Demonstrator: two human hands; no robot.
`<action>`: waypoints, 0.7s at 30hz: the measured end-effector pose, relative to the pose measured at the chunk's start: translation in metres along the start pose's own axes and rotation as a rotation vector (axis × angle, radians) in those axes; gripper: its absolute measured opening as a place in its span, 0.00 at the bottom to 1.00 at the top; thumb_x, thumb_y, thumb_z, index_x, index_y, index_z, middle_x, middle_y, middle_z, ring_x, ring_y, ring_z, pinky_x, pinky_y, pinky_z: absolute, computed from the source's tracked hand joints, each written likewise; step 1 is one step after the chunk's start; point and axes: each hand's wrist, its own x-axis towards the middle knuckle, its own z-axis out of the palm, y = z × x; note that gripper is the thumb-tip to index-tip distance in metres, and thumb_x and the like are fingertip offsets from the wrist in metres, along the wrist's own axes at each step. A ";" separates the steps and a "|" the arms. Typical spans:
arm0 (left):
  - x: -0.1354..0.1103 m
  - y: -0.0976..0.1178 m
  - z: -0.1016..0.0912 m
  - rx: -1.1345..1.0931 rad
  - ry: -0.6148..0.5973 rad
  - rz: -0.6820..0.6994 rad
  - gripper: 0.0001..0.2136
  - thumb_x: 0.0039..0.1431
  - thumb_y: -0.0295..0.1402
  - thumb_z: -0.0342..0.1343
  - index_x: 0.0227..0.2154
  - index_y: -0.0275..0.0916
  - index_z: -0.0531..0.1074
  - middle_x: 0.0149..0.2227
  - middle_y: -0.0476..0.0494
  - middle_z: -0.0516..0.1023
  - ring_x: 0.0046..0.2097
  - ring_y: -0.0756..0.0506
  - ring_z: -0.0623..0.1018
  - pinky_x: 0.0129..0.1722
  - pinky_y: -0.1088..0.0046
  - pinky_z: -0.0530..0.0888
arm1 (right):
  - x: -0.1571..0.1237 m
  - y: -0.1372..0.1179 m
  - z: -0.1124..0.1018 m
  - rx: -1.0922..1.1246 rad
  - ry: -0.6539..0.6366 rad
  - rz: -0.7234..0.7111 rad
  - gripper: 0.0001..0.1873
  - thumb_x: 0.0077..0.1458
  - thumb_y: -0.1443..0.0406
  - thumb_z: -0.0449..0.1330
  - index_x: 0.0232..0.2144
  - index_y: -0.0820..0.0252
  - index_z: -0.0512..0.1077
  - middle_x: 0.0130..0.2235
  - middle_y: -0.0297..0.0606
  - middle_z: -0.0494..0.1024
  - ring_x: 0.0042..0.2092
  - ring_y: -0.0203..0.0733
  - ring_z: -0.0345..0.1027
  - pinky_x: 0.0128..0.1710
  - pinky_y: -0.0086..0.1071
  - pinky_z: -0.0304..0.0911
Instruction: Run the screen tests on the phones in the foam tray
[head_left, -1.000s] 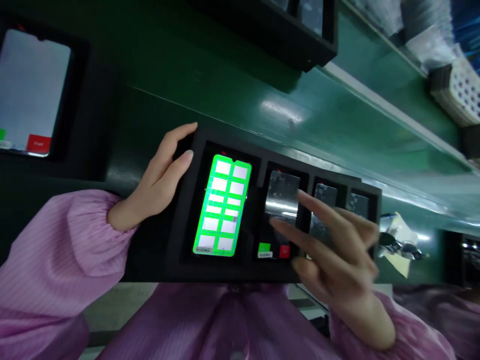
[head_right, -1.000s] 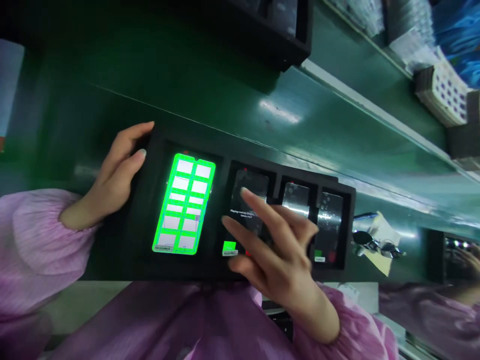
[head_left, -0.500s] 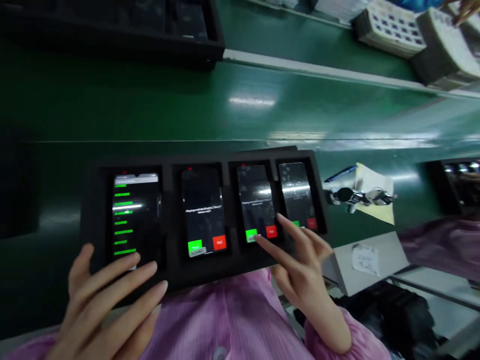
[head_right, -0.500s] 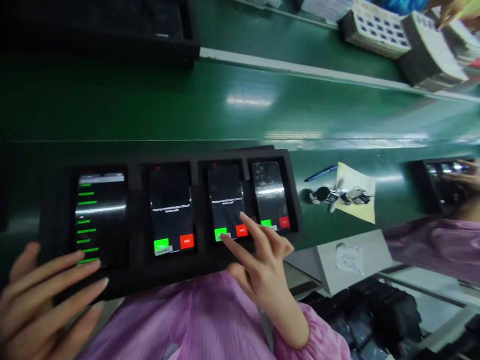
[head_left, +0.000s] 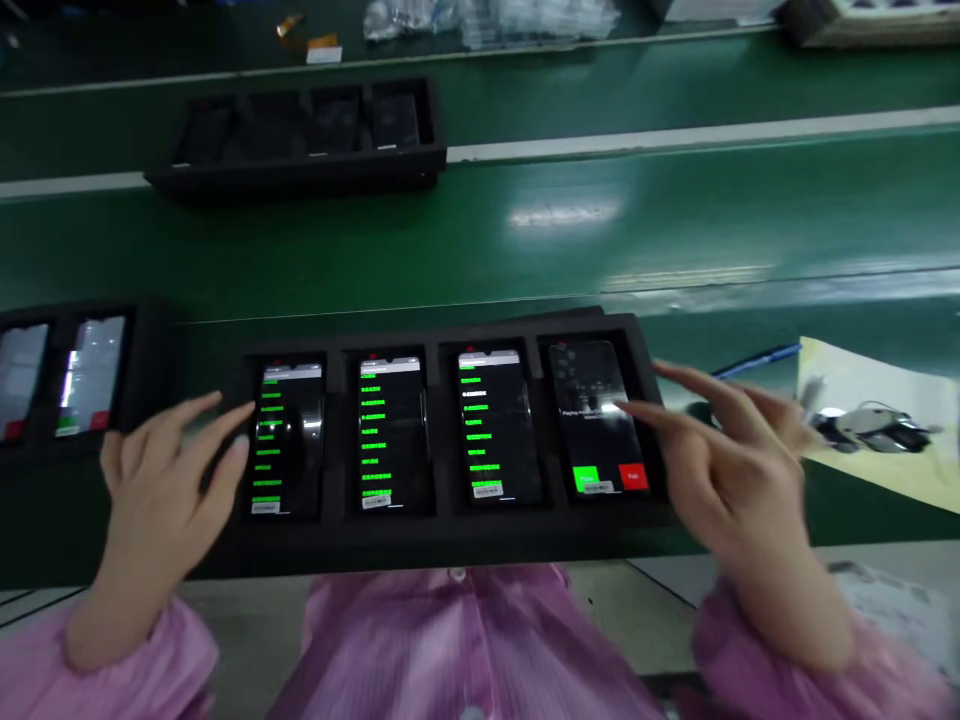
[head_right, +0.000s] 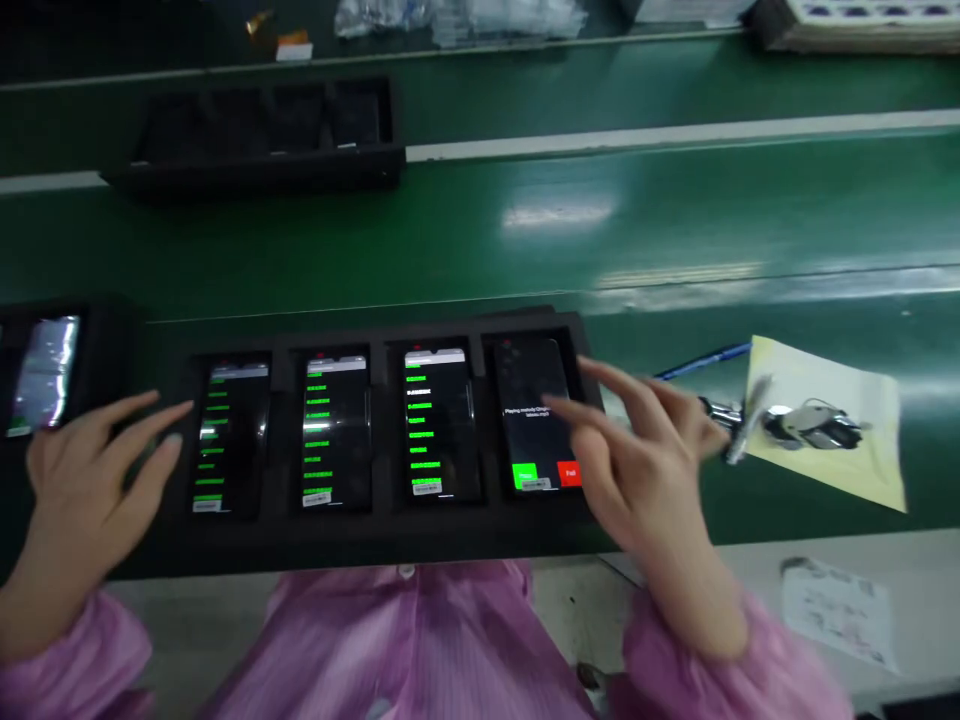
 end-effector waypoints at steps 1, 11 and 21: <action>0.016 -0.007 0.002 0.008 -0.016 -0.005 0.17 0.73 0.45 0.50 0.57 0.49 0.76 0.65 0.39 0.72 0.67 0.24 0.69 0.68 0.26 0.57 | 0.020 0.006 0.008 0.000 -0.063 -0.012 0.23 0.74 0.60 0.48 0.52 0.46 0.83 0.65 0.41 0.73 0.60 0.66 0.65 0.52 0.64 0.60; 0.036 -0.009 0.004 -0.050 -0.103 0.225 0.18 0.74 0.43 0.48 0.40 0.49 0.85 0.60 0.39 0.77 0.67 0.25 0.69 0.65 0.21 0.56 | 0.049 0.008 0.018 -0.013 -0.130 -0.216 0.26 0.75 0.52 0.48 0.40 0.47 0.86 0.62 0.38 0.77 0.59 0.58 0.65 0.52 0.53 0.56; 0.067 0.067 0.030 -0.038 -0.195 0.423 0.16 0.74 0.40 0.48 0.53 0.53 0.81 0.70 0.40 0.69 0.71 0.26 0.64 0.66 0.17 0.48 | 0.065 -0.068 0.048 0.018 -0.209 -0.447 0.24 0.74 0.49 0.50 0.49 0.53 0.81 0.70 0.43 0.68 0.62 0.56 0.64 0.51 0.49 0.56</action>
